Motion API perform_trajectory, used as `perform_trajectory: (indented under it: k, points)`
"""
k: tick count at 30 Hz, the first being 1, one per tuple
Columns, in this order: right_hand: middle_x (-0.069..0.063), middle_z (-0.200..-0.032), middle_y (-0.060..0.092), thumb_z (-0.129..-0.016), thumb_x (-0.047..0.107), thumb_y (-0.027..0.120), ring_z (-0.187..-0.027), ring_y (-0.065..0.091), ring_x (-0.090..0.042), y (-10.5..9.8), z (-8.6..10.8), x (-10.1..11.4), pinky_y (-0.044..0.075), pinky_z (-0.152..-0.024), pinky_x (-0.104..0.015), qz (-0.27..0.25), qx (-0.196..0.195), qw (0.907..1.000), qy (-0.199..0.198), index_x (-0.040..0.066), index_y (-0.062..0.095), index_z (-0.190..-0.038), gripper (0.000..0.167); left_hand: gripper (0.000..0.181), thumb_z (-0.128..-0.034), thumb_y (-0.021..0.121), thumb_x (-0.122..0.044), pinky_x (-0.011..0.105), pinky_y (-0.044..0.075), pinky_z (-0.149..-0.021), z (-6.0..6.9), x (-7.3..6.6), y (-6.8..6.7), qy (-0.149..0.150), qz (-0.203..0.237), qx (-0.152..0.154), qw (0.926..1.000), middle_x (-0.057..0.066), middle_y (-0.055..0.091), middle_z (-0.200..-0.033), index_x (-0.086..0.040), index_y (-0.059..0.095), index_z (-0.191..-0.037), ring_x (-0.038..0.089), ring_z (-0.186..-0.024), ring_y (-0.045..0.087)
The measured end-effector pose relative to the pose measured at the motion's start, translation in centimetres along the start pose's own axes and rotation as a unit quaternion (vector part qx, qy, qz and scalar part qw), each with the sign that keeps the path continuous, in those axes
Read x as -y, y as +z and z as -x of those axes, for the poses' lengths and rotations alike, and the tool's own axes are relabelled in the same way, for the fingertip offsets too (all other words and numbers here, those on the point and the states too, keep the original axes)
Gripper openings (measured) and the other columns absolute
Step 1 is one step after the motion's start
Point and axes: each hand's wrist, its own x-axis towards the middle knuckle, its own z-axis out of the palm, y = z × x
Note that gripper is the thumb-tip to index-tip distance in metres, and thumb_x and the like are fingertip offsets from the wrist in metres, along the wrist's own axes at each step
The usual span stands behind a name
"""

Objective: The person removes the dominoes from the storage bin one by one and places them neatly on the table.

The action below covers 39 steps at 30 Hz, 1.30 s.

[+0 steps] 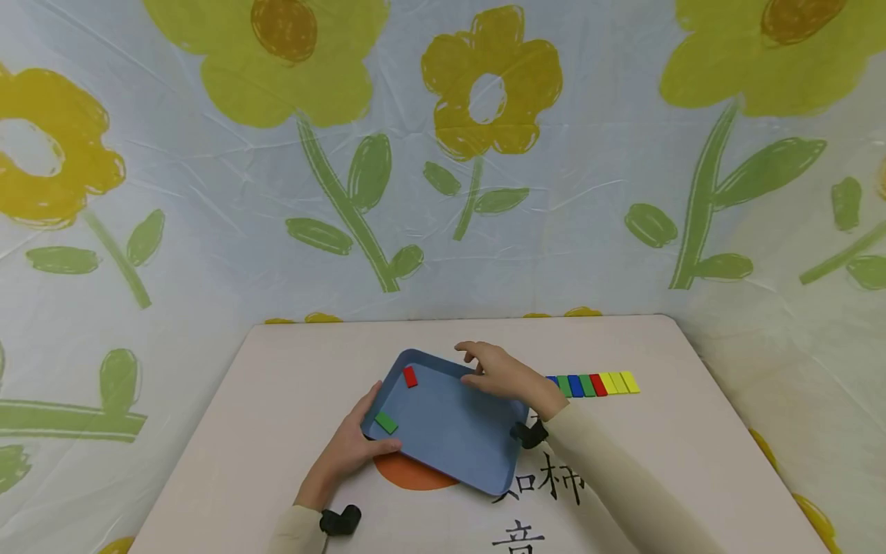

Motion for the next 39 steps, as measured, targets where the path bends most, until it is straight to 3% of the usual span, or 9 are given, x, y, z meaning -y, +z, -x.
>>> perform_trajectory:
  k: [12, 21, 31, 39]
  points:
    - [-0.016, -0.117, 0.066, -0.096, 0.018, 0.073, -0.088, 0.064, -0.019, 5.1, -3.9, 1.5, 0.056, -0.077, -0.033, -0.031, 0.012, 0.9991, -0.025, -0.003, 0.049, -0.147, 0.060, 0.112, -0.0775, 0.090, -0.033, 0.067, 0.022, -0.123, 0.1, -0.2, -0.1, 0.005, 0.006, 0.000, 1.0000, 0.010, 0.024, -0.171, -0.026, 0.021, -0.166, 0.038, -0.156, 0.025]
    - [-0.010, -0.111, 0.067, -0.095, 0.022, 0.074, -0.091, 0.059, -0.015, 8.5, -5.9, 0.8, 0.054, -0.080, -0.033, -0.038, -0.011, 0.9991, 0.016, -0.001, 0.052, -0.145, 0.059, 0.113, -0.0769, 0.090, -0.034, 0.065, 0.023, -0.123, 0.0, 0.0, 0.0, 0.014, 0.002, -0.001, 0.9999, 0.010, 0.024, -0.171, -0.023, 0.022, -0.166, 0.038, -0.156, 0.025]
    - [0.000, -0.087, 0.061, -0.095, 0.020, 0.074, -0.071, 0.053, -0.010, 9.9, -7.8, 1.0, 0.046, -0.063, -0.023, -0.023, -0.021, 0.9989, 0.036, -0.002, 0.054, -0.143, 0.057, 0.113, -0.0772, 0.090, -0.032, 0.064, 0.021, -0.124, -0.1, -0.2, -0.2, 0.016, 0.010, 0.004, 0.9998, 0.010, 0.025, -0.171, -0.023, 0.021, -0.166, 0.037, -0.156, 0.025]
    - [-0.002, -0.091, 0.064, -0.094, 0.023, 0.075, -0.073, 0.053, -0.010, 10.8, -8.7, 0.9, 0.046, -0.064, -0.023, 0.009, -0.036, 0.9981, 0.049, -0.001, 0.056, -0.142, 0.057, 0.114, -0.0767, 0.091, -0.032, 0.065, 0.020, -0.124, 0.0, -0.4, -0.1, 0.006, 0.018, -0.002, 0.9998, 0.009, 0.025, -0.171, -0.023, 0.021, -0.166, 0.037, -0.157, 0.024]
